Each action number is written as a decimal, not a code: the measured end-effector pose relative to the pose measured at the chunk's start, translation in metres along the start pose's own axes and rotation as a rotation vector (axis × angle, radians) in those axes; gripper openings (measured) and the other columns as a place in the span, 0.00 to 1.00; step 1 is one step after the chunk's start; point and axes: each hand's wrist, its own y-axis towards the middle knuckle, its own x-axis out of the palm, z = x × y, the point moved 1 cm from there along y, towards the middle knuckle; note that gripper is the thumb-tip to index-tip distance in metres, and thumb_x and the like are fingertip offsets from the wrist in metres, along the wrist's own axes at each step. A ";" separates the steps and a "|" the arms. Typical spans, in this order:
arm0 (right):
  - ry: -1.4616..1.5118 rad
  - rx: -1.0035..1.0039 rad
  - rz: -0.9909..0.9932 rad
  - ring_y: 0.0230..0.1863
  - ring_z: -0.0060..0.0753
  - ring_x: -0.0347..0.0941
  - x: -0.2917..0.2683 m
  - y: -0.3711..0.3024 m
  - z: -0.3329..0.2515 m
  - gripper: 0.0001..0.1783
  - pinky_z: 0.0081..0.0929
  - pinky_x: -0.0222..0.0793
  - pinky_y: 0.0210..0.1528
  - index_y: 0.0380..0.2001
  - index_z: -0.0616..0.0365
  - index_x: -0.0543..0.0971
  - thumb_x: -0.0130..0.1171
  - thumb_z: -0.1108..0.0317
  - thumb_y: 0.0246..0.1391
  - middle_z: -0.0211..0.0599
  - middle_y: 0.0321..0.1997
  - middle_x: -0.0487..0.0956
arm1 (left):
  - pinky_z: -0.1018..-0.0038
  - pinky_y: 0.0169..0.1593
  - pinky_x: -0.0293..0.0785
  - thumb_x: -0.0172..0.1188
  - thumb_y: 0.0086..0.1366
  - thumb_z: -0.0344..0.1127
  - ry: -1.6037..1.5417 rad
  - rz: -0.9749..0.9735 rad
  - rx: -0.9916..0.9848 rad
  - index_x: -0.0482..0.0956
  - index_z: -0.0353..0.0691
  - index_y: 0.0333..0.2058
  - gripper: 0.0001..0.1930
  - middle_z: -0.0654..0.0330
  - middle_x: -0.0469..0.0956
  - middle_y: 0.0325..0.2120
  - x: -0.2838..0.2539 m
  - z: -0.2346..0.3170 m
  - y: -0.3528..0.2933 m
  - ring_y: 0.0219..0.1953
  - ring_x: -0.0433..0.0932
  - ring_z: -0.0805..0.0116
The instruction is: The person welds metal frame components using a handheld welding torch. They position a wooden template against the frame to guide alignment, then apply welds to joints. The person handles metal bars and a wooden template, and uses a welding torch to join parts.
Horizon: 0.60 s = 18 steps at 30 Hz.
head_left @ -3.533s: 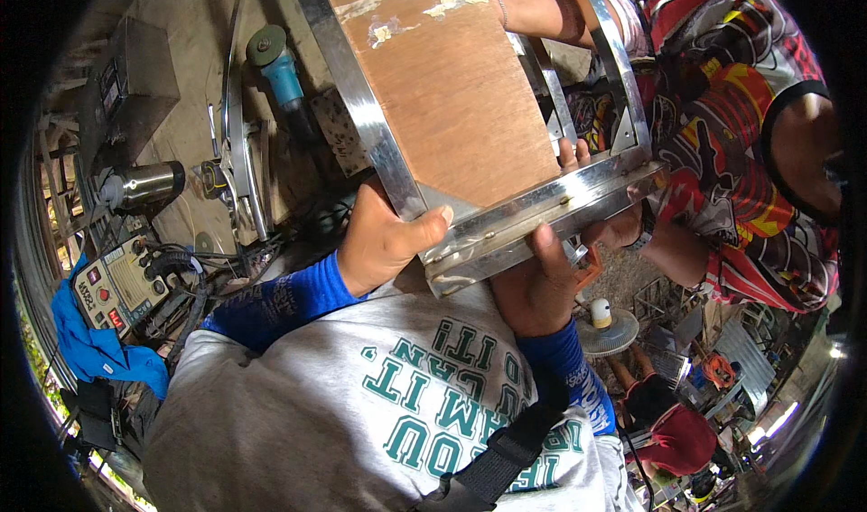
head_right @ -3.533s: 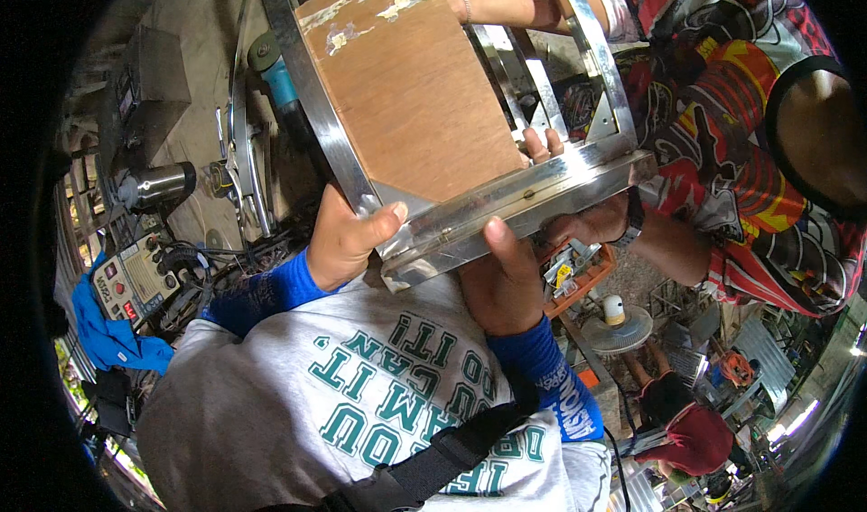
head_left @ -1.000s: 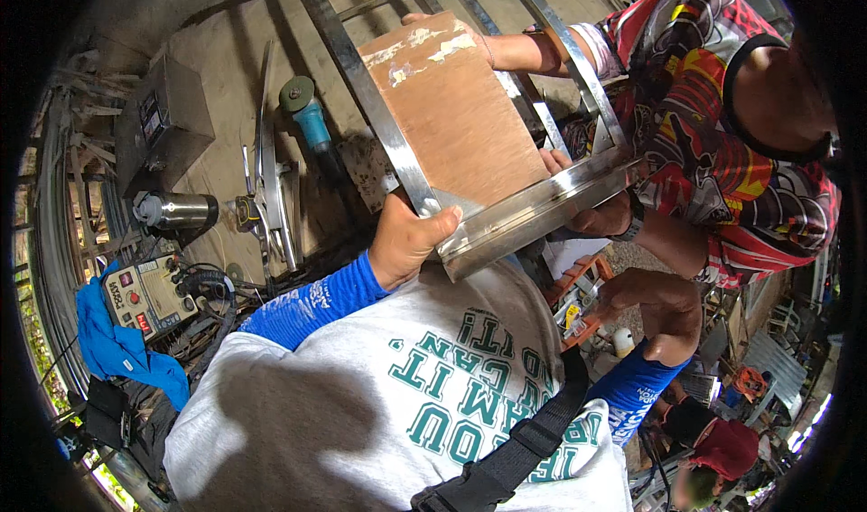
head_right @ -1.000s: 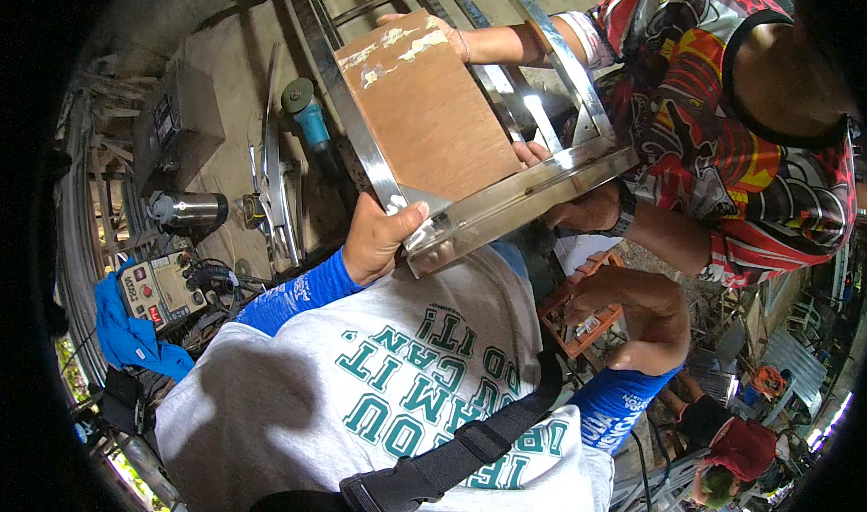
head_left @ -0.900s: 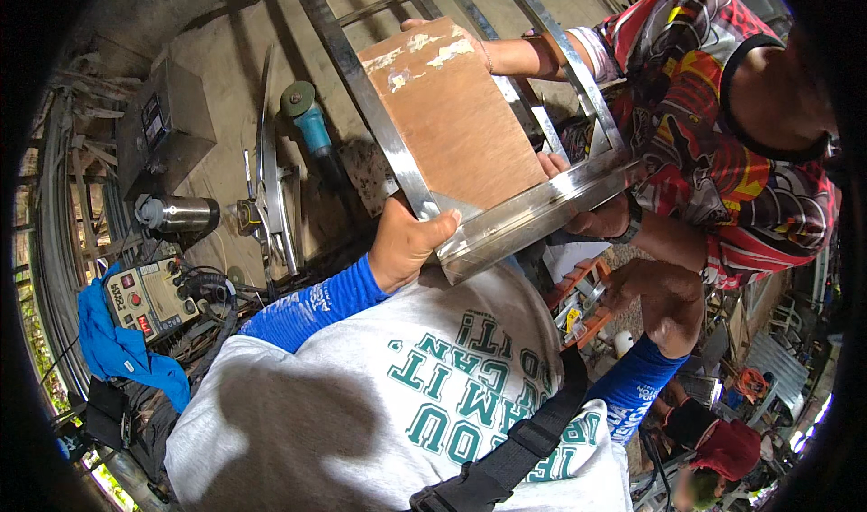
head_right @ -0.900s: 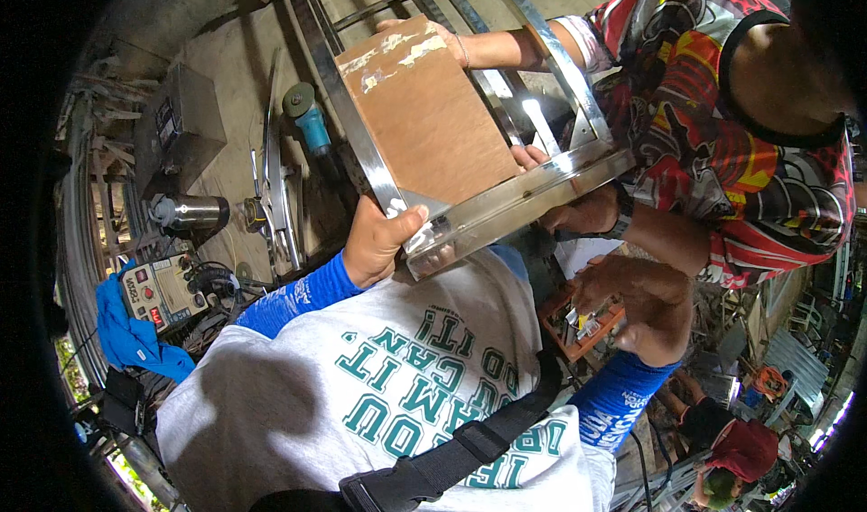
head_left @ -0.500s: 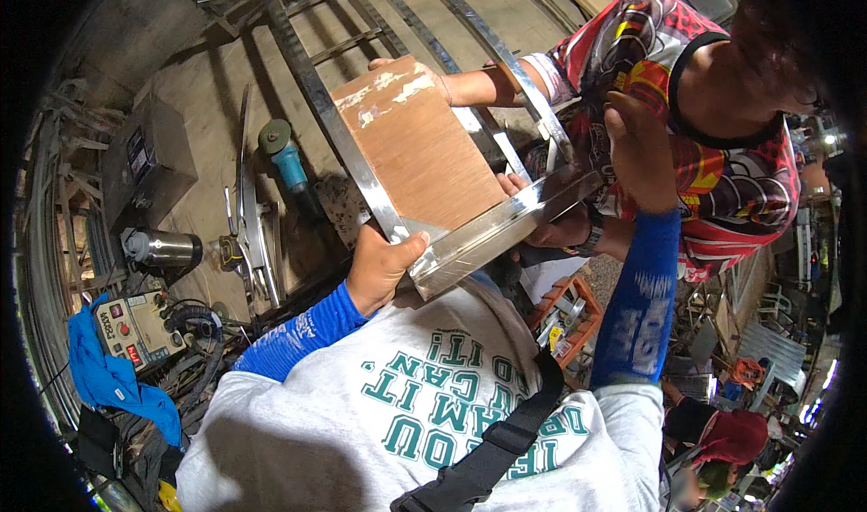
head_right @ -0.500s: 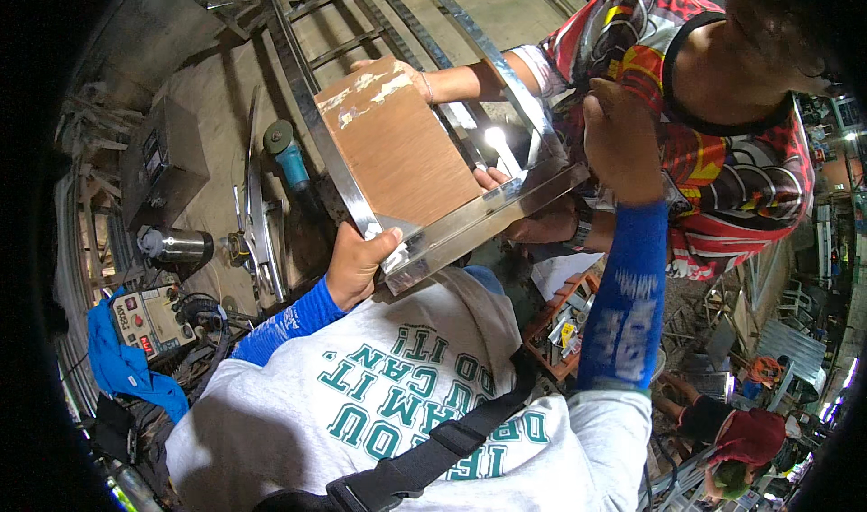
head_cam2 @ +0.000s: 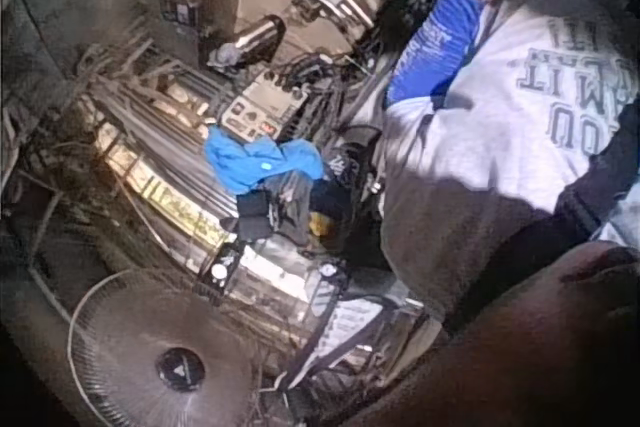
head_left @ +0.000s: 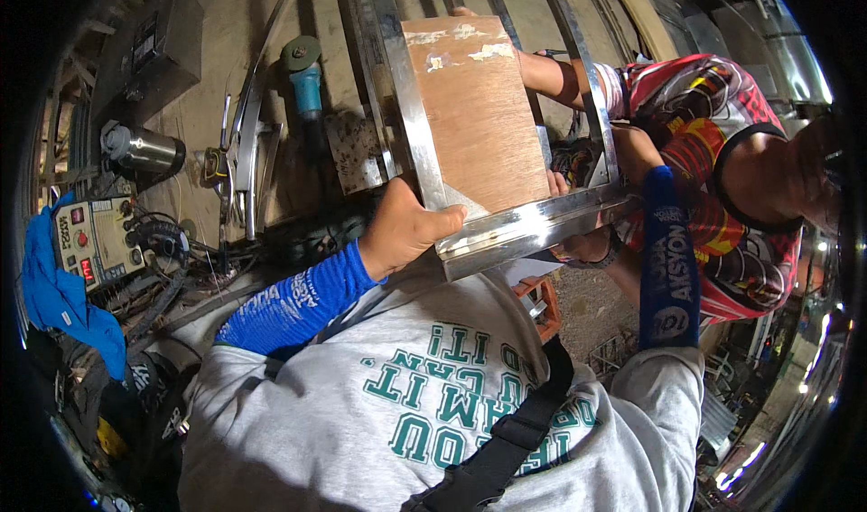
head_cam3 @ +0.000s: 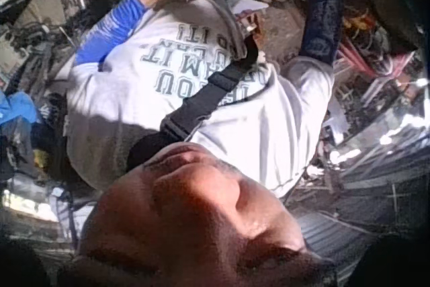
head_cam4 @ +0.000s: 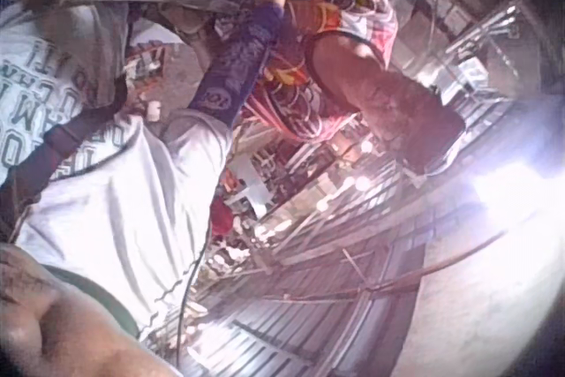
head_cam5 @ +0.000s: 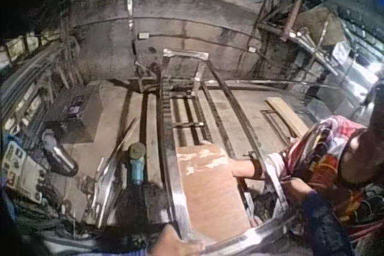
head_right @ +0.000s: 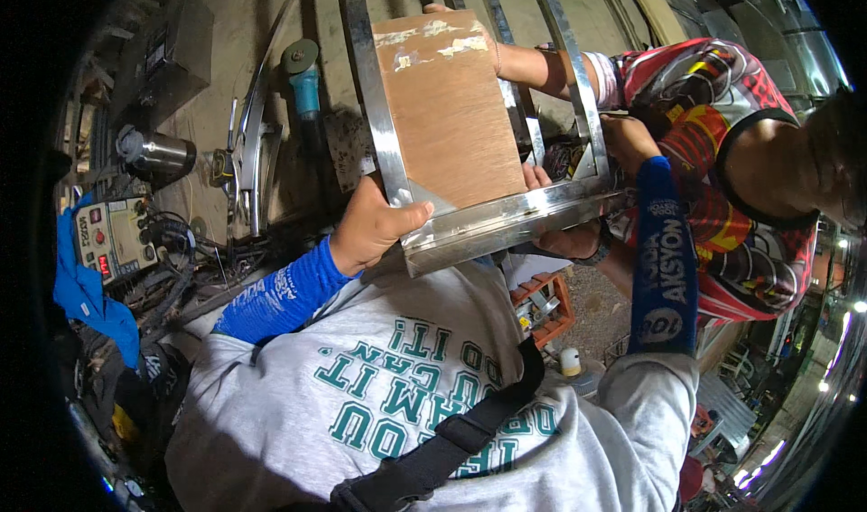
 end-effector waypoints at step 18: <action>1.557 0.007 -1.182 0.55 0.48 0.80 0.129 0.198 -0.290 0.30 0.44 0.74 0.62 0.60 0.62 0.76 0.46 0.46 0.72 0.49 0.58 0.82 | 0.71 0.60 0.71 0.73 0.59 0.32 -0.005 0.084 -0.103 0.74 0.31 0.60 0.31 0.62 0.80 0.50 -0.045 0.028 -0.043 0.52 0.74 0.74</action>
